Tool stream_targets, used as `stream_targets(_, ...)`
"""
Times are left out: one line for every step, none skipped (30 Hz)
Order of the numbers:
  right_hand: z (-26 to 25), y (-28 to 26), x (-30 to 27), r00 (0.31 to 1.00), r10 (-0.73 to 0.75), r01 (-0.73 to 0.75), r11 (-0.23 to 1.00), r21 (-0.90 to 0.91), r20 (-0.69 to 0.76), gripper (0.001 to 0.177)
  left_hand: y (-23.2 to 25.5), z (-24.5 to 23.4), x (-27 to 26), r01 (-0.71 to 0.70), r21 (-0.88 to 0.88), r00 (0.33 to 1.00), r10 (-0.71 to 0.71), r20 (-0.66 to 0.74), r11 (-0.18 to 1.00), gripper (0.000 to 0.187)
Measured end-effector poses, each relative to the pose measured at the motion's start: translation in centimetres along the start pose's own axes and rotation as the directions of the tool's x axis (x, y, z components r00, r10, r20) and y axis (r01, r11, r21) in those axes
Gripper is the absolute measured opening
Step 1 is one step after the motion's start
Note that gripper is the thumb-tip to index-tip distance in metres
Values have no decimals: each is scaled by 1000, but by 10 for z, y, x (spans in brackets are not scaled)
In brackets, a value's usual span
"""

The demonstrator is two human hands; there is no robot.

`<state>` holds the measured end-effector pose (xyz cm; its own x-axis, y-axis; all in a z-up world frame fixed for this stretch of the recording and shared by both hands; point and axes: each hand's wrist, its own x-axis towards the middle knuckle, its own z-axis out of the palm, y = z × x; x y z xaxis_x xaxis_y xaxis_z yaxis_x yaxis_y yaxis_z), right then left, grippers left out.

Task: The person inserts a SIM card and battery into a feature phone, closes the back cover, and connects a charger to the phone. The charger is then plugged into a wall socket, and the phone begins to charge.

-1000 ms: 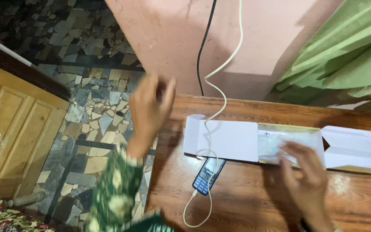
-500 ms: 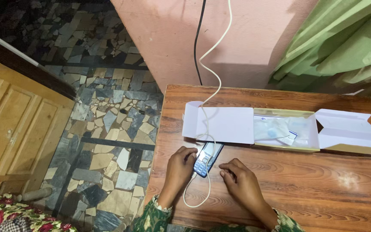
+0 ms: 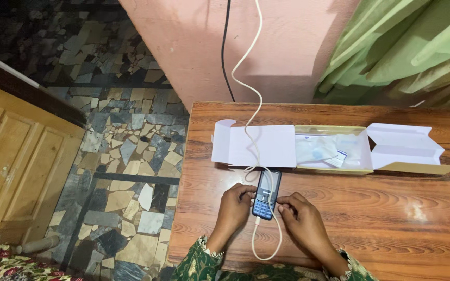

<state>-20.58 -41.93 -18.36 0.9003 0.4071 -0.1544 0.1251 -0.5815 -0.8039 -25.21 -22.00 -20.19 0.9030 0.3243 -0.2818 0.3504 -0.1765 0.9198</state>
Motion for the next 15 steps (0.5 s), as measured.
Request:
stream_targets(-3, 2, -2, 1000, 1, -1, 1000, 4, -8, 22, -1, 3, 1, 19, -32, 1000, -19, 19, 999, 21)
stream_targets(-5, 2, -3, 999, 38, -38, 999, -4, -10, 23, -1, 7, 1, 38, -62, 999, -36, 40, 997, 21)
stream_targets(-8, 3, -4, 997, 75, -75, 997, -12, -13, 24, -2, 9, 2, 58, -93, 997, -52, 61, 994, 22)
stream_targets(-9, 3, -4, 994, 111, -112, 994, -19, -17, 25, -1, 11, 2, 33, -85, 998, -28, 58, 996, 22)
stream_targets(-10, 3, -5, 994, 107, -107, 994, -17, -25, 25, -1, 12, 2, 8, -77, 998, -4, 55, 997, 22)
stream_targets(-11, 2, -5, 994, 103, -103, 995, -15, -33, 26, 0, 13, 2, -17, -68, 998, 20, 53, 998, 23)
stream_targets(-11, 2, -6, 994, 98, -99, 995, -13, -41, 26, 2, 12, 1, 13, -48, 998, -10, 63, 999, 23)
stream_targets(-12, 1, -7, 995, 87, -88, 996, -12, -51, 26, 3, 11, 0, 43, -28, 997, -41, 70, 999, 24)
stream_targets(-12, 1, -8, 995, 75, -76, 997, -10, -62, 25, 4, 10, -1, 73, -8, 994, -72, 77, 997, 24)
stream_targets(-12, 0, -7, 996, 60, -61, 998, -11, -72, 24, 5, 8, 0, 56, 8, 995, -57, 77, 998, 24)
stream_targets(-12, 0, -7, 995, 60, -60, 998, -2, -83, 25, 6, 7, 0, 40, 24, 996, -42, 77, 999, 23)
stream_targets(-12, 0, -8, 994, 60, -59, 998, 5, -91, 25, 6, 6, -2, 25, 38, 997, -28, 75, 999, 23)
stream_targets(-12, 0, -8, 993, 59, -58, 998, 13, -100, 25, 7, 5, -3, 11, 46, 997, -15, 75, 999, 23)
stream_targets(-11, 1, -8, 993, 58, -56, 998, 16, -106, 24, 7, 5, -3, -6, 53, 997, 3, 71, 999, 23)
stream_targets(-11, 2, -9, 992, 56, -54, 998, 20, -112, 23, 8, 4, -4, -24, 61, 998, 20, 67, 998, 23)
